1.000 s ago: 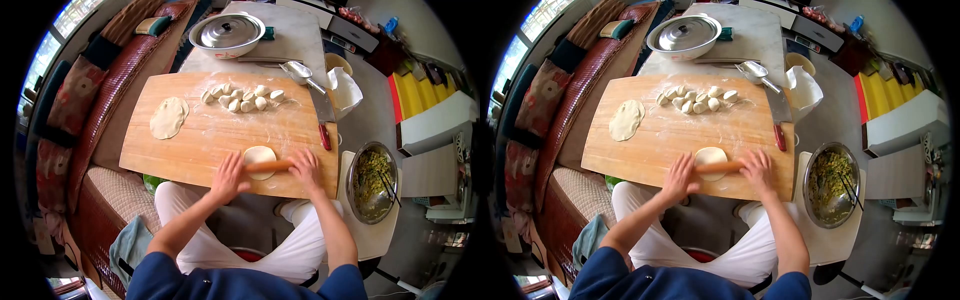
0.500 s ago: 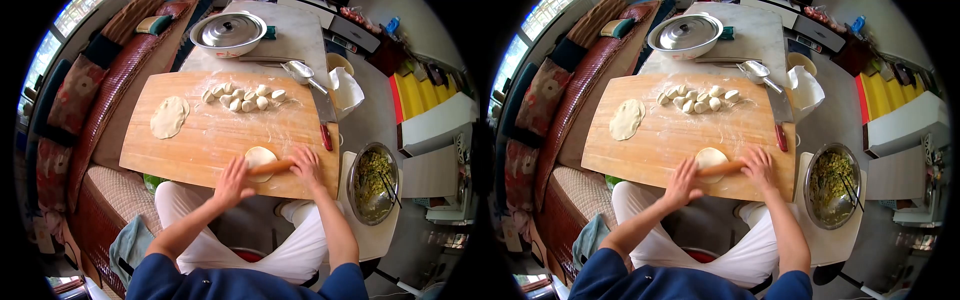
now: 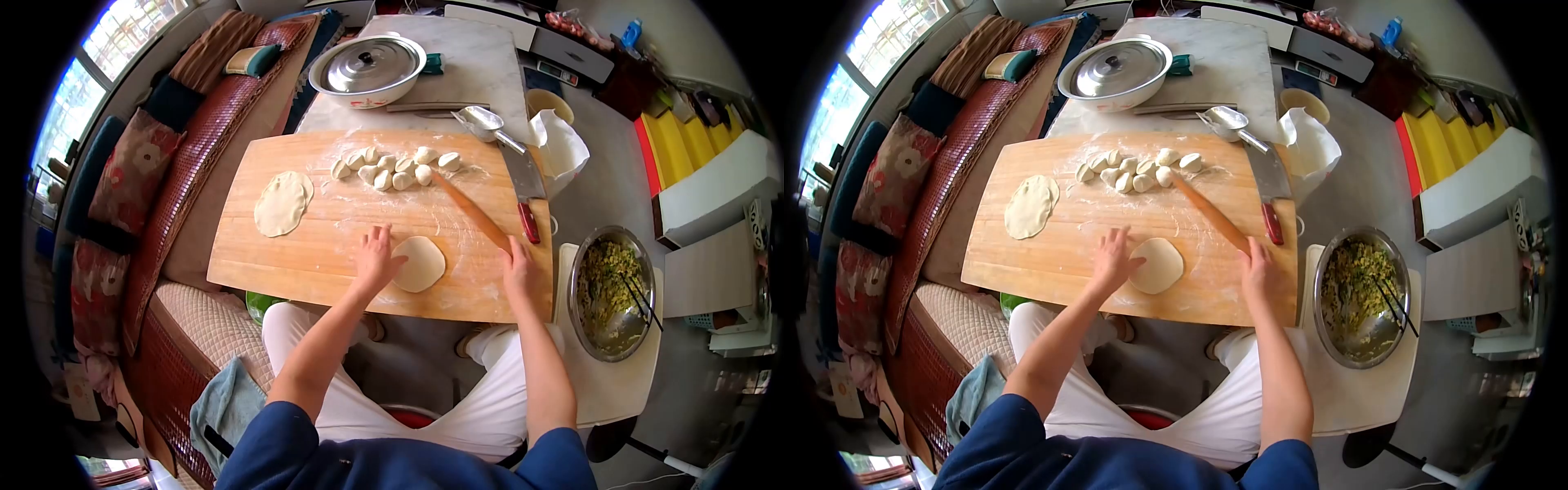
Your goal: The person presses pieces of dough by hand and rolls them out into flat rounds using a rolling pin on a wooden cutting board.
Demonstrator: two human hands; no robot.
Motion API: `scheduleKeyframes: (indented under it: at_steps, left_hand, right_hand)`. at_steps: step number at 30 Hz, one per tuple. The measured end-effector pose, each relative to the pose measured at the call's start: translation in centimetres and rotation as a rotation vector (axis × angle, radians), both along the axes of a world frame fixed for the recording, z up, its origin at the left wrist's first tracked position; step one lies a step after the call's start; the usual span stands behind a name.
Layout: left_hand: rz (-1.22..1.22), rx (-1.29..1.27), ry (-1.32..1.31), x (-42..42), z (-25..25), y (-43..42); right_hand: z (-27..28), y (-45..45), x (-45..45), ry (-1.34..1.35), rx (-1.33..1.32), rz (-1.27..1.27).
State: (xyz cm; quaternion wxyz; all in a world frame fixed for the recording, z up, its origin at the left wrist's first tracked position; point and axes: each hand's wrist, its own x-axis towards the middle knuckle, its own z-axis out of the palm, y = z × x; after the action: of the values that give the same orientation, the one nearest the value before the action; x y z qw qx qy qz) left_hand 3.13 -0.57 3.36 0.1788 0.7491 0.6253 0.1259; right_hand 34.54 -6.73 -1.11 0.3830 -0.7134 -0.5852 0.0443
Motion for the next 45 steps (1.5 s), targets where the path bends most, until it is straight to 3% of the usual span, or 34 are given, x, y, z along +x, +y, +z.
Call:
scheduleKeyframes:
  at_steps: [3, 6, 9, 12, 16, 19, 20, 23, 25, 31, 36, 40, 43, 45]
  left_hand:
    - [-0.019, -0.008, -0.043, 0.8, -0.8, 0.4]
    - [-0.016, -0.267, -0.056, 1.2, 0.2, 1.7]
    - [-0.212, -0.367, -0.049, 1.2, 1.1, 2.4]
    - [-0.131, -0.526, -0.612, 0.4, 0.9, 3.6]
    - [-0.125, -0.367, -0.624, 4.5, 5.1, 4.9]
    - [0.02, -0.343, -0.935, 7.7, 2.3, 6.5]
    - [-0.014, -0.057, -0.637, 8.2, 0.8, 7.2]
    - [-0.226, 0.366, -0.101, 11.2, -5.0, 7.3]
    - [-0.4, 0.271, 0.171, 14.4, -2.7, 5.3]
    - [-0.377, 0.239, 0.166, 12.4, -3.9, 8.6]
    - [-0.293, 0.171, 0.266, 0.0, -3.8, 7.2]
    - [-0.062, 0.095, 0.333, -7.1, -2.7, 6.3]
    - [-0.001, 0.069, 0.324, -5.1, -2.7, 5.1]
    - [-0.148, 0.086, 0.319, -1.2, -2.7, 3.2]
  right_hand:
    - [-1.0, -1.3, 0.9, -0.008, -0.006, -0.05]
    - [-1.4, -1.2, 1.0, -0.123, 0.031, -0.009]
    - [-1.7, -1.0, 1.2, -0.106, 0.03, -0.01]
    - [-1.7, -1.1, 1.1, -0.058, 0.1, -0.015]
    - [-1.1, -1.1, 1.2, -0.052, 0.109, -0.033]
    - [-0.9, -1.2, 0.9, 0.018, 0.111, -0.082]
    - [-0.9, -1.3, 0.8, 0.059, 0.11, -0.1]
    - [-0.3, -1.4, 0.9, 0.126, 0.157, -0.141]
    - [-0.4, -1.2, 0.8, 0.125, 0.164, -0.145]
    - [-1.4, -1.3, 1.0, 0.111, 0.065, -0.166]
    - [-1.2, -1.6, 0.9, 0.134, -0.022, -0.176]
    - [-2.1, -1.2, 1.1, 0.076, 0.009, -0.191]
    - [-2.5, -1.1, 1.3, 0.032, -0.011, -0.203]
    - [-2.4, -1.0, 1.2, 0.017, -0.024, -0.206]
